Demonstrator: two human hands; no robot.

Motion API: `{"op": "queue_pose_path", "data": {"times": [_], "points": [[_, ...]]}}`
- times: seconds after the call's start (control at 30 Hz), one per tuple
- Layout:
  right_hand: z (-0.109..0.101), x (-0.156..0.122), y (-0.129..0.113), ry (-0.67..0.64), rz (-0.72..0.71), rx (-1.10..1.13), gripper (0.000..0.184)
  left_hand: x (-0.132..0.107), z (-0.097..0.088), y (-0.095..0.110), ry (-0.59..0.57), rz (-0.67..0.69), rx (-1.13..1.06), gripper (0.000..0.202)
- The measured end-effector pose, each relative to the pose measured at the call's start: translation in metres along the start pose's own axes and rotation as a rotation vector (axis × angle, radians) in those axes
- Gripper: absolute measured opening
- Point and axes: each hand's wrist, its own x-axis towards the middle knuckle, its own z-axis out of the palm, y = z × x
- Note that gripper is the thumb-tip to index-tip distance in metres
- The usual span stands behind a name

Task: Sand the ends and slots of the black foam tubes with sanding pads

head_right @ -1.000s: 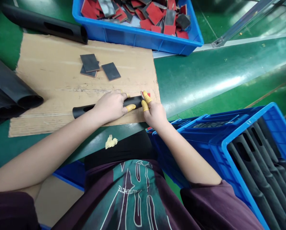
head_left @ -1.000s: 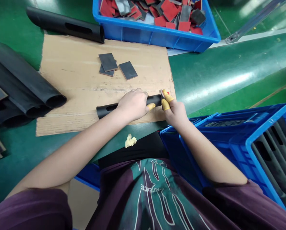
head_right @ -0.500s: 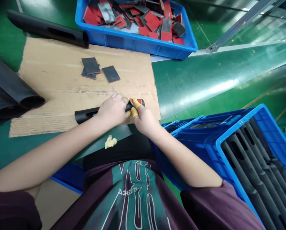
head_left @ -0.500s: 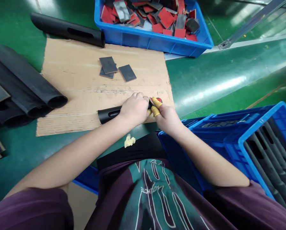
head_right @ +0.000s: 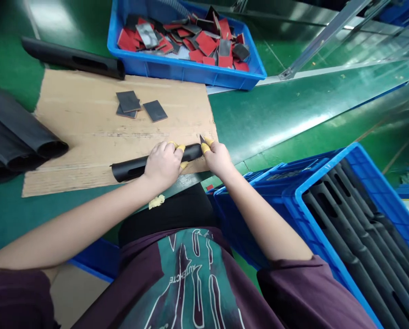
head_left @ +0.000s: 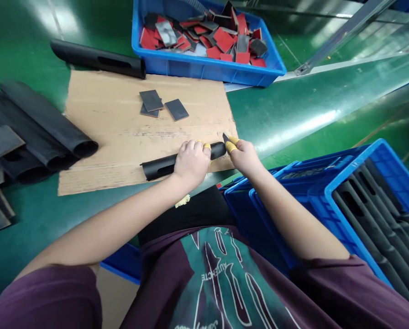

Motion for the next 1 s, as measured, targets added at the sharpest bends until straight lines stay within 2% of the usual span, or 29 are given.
{"op": "queue_pose_path", "data": {"times": [0.1,0.17,0.23,0.33,0.37,0.47,0.53,0.6,0.73,0.83,1.0], "points": [[0.001,0.001,0.005,0.085,-0.034,-0.035,0.046,-0.001,-0.013,-0.001,-0.030,-0.006,-0.002,0.038],[0.004,-0.003,0.008,0.100,-0.051,-0.056,0.048,-0.004,-0.026,-0.014,-0.003,-0.019,-0.056,0.040],[0.006,-0.009,0.012,0.115,-0.060,-0.063,0.049,-0.012,-0.039,-0.041,0.093,-0.086,-0.132,0.040],[0.008,-0.014,0.018,0.146,-0.079,-0.067,0.048,-0.036,-0.054,-0.095,0.263,-0.278,-0.194,0.045],[0.009,-0.015,0.019,0.149,-0.074,-0.078,0.048,-0.047,-0.056,-0.112,0.285,-0.318,-0.222,0.047],[0.008,-0.015,0.019,0.129,-0.031,-0.149,0.048,-0.078,-0.049,-0.144,0.194,-0.280,-0.367,0.046],[0.008,-0.013,0.017,0.121,-0.010,-0.203,0.048,-0.092,-0.038,-0.149,0.132,-0.243,-0.377,0.043],[0.008,-0.011,0.015,0.126,-0.010,-0.251,0.048,-0.095,-0.024,-0.145,0.100,-0.226,-0.335,0.042],[0.007,-0.006,0.011,0.147,-0.088,-0.279,0.050,-0.082,-0.004,-0.134,0.104,-0.198,-0.285,0.024],[0.001,0.003,0.009,0.145,-0.141,-0.280,0.050,-0.065,0.001,-0.128,0.157,-0.179,-0.443,0.020],[-0.008,0.014,0.008,0.143,-0.115,-0.231,0.051,-0.041,0.006,-0.113,0.181,-0.157,-0.729,0.020]]}}
